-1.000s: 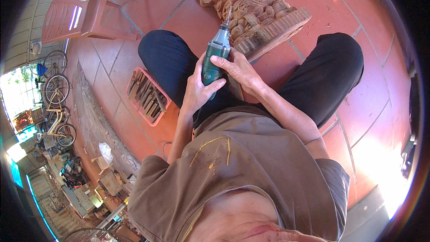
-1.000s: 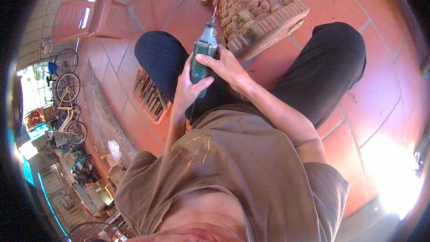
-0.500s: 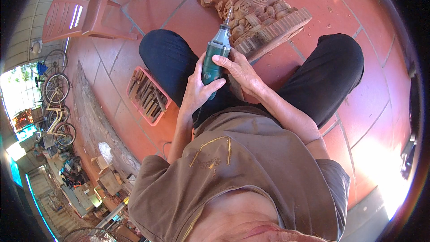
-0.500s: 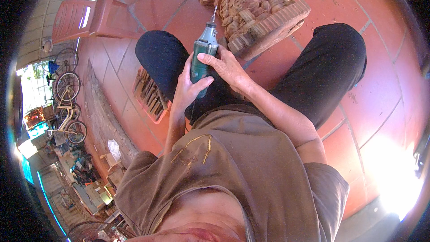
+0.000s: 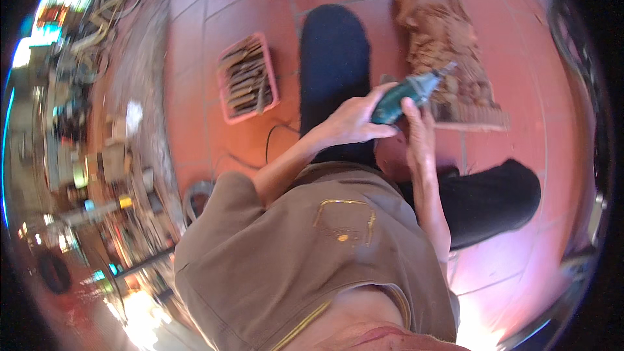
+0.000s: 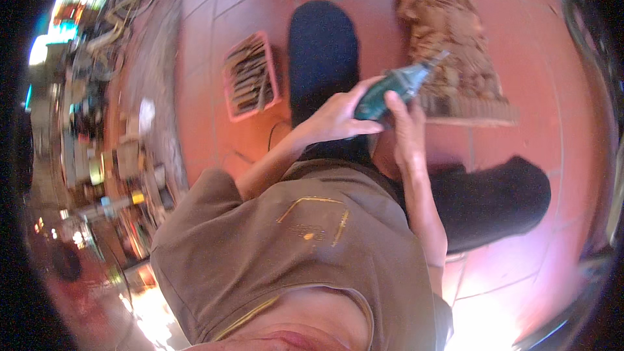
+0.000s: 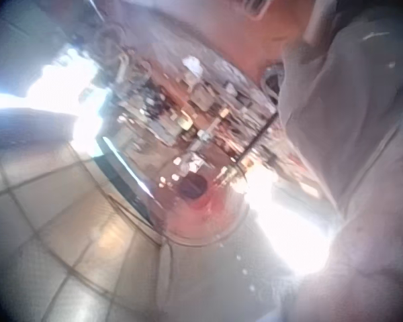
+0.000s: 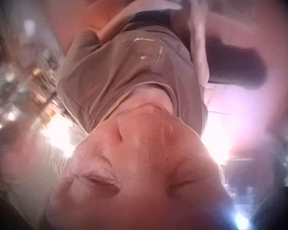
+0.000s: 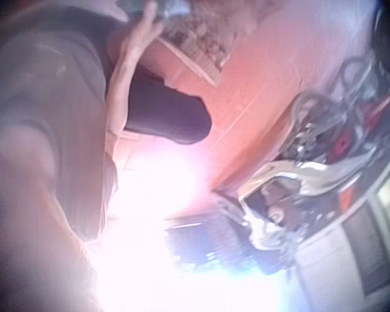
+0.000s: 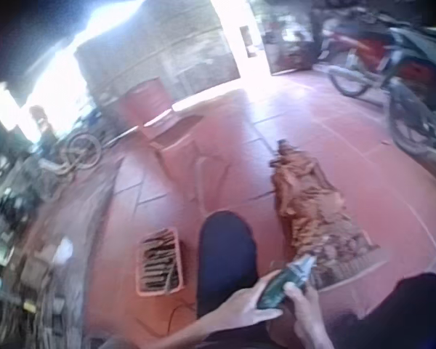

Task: The person sits on the floor and uses a handheld rotary tool to carve details into a large wooden sculpture. They hold the tool with both hands and work on the surface of the piece, then set the tool down and inspect the carved area with their hands.

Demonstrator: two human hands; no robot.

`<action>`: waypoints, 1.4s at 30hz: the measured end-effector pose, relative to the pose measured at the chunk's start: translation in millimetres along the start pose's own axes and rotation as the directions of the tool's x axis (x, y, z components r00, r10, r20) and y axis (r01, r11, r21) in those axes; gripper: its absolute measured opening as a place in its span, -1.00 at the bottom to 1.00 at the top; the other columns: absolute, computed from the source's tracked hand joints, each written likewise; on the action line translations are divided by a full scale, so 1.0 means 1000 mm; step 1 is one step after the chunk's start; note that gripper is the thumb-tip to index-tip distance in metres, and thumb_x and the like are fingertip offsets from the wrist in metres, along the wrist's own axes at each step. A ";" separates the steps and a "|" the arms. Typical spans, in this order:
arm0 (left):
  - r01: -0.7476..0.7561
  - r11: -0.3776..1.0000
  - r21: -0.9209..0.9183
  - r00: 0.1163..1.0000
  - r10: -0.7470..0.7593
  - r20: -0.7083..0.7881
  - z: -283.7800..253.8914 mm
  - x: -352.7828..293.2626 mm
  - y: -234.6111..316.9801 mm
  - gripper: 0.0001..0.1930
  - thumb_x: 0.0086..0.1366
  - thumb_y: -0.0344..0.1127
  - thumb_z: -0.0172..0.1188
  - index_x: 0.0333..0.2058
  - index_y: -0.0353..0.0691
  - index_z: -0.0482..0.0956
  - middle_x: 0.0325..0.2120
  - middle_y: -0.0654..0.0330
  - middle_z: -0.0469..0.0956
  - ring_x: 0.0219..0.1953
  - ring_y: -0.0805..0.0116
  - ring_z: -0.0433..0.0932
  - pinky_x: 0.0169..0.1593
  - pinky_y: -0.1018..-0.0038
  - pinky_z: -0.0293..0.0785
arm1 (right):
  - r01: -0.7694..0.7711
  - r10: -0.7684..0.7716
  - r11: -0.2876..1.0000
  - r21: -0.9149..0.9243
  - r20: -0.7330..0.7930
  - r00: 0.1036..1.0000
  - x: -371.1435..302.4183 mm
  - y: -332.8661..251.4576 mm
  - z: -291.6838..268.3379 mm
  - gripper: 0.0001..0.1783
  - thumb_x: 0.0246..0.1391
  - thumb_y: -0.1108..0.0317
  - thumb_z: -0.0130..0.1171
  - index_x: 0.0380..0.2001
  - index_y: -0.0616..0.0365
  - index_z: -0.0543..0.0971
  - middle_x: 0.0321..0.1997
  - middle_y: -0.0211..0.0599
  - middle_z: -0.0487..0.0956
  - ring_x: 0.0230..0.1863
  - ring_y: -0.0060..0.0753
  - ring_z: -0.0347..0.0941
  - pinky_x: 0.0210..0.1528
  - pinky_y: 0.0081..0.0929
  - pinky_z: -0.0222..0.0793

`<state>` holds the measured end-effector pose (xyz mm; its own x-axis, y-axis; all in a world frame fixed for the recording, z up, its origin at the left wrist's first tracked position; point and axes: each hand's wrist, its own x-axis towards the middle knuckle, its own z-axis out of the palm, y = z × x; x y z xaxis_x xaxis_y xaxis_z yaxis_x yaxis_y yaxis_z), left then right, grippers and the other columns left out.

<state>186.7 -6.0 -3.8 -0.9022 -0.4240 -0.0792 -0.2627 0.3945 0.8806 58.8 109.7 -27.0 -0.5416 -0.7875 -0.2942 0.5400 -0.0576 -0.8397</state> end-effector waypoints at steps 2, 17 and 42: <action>-0.009 1.000 -0.012 1.000 0.009 -0.020 0.002 -0.002 -0.001 -0.07 0.02 -0.11 0.45 0.31 -0.15 0.14 -0.18 -0.19 0.57 -0.15 -0.12 0.62 -0.07 0.22 0.50 | -0.023 0.023 1.000 -0.005 0.005 1.000 0.002 0.005 -0.003 -0.33 0.16 0.07 0.26 0.21 0.23 0.36 0.12 -0.27 0.47 0.12 -0.34 0.41 0.21 -0.33 0.30; 0.003 0.998 -0.058 0.998 -0.006 -0.058 -0.001 -0.014 -0.009 -0.07 -0.01 -0.12 0.41 0.30 -0.21 0.12 -0.24 -0.22 0.59 -0.18 -0.21 0.59 -0.11 0.12 0.48 | -0.001 0.007 0.988 -0.152 0.041 0.999 -0.001 0.001 0.007 -0.24 0.18 0.00 0.23 0.27 0.29 0.28 0.20 -0.15 0.38 0.21 -0.26 0.33 0.26 -0.29 0.23; -0.032 0.988 -0.149 0.795 -0.065 -0.603 -0.079 -0.093 -0.037 -0.12 -0.04 -0.27 0.52 0.26 -0.28 0.27 -0.03 0.04 0.55 0.01 0.33 0.52 0.16 0.39 0.38 | 0.232 -0.175 0.910 -0.345 0.188 0.967 -0.007 -0.030 0.021 -0.49 0.33 0.17 0.04 0.22 0.27 0.36 0.18 0.02 0.50 0.21 -0.11 0.45 0.24 -0.21 0.35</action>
<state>307.2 -45.3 8.2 -0.4937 -0.8545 0.1615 -0.1801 0.2821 0.9423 60.2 104.0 9.8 -0.4970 -0.8662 -0.0519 0.1435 -0.0230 -0.9894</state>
